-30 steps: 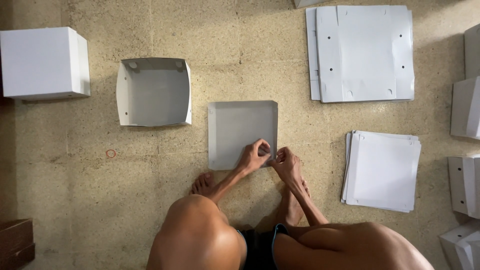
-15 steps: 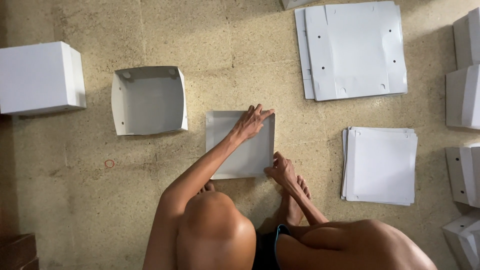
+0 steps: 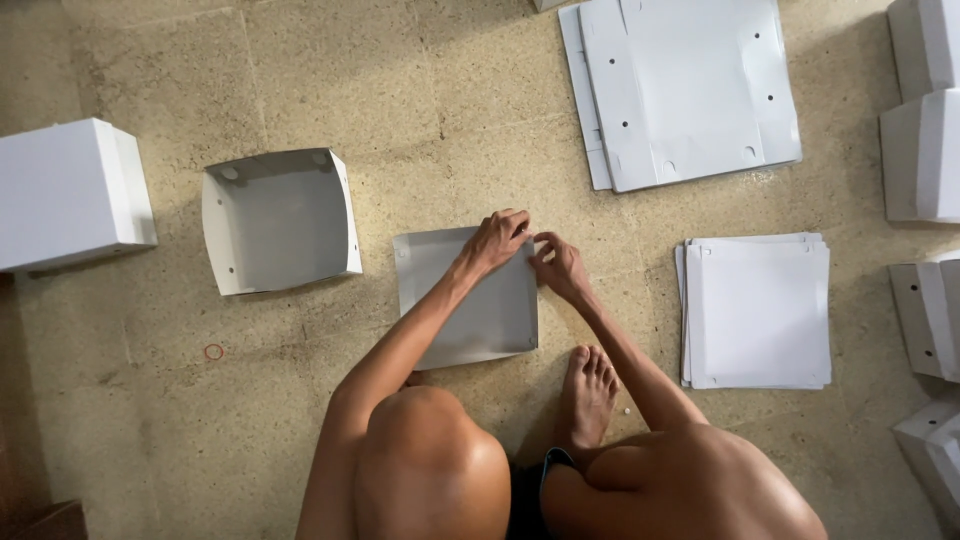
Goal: The person folds white cardboard blanks to assemble boxes by hand. The person picks up flat cardboard sheets from a stack, folds the sides, and tucks in the tabs to form box bottoms and lids on the floor.
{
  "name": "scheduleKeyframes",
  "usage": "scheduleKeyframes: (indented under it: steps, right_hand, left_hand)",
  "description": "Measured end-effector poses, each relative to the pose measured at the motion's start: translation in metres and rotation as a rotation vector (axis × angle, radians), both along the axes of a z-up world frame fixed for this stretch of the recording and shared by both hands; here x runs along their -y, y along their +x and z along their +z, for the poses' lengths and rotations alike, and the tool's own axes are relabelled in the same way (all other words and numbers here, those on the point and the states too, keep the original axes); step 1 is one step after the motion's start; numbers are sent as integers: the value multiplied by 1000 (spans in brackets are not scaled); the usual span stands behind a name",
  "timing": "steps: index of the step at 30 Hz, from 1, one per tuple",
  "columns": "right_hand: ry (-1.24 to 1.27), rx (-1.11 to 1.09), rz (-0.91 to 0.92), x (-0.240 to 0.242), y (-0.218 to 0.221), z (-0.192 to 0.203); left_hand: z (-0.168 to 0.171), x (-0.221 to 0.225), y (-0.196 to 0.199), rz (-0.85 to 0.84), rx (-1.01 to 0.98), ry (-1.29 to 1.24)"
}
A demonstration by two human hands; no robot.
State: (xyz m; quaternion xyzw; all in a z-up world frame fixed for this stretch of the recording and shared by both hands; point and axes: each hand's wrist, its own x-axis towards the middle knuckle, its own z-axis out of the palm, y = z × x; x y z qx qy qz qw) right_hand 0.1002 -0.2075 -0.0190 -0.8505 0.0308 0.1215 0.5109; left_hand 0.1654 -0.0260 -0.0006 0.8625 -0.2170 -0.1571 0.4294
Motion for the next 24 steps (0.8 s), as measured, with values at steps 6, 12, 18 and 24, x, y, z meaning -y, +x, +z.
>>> scheduleKeyframes:
  steps: [6, 12, 18, 24]
  right_hand:
    - [123, -155, -119, -2, 10, 0]
    - [284, -358, -334, -19, -9, 21]
    - [412, -290, -394, -32, -20, 72]
    - [315, -151, -307, -36, -29, 109]
  left_hand:
    - [22, 5, -26, 260, -15, -129]
    - [46, 8, -72, 535, -185, -308]
    - [70, 8, -77, 553, -90, -397]
    - [72, 11, -58, 389, 11, -280]
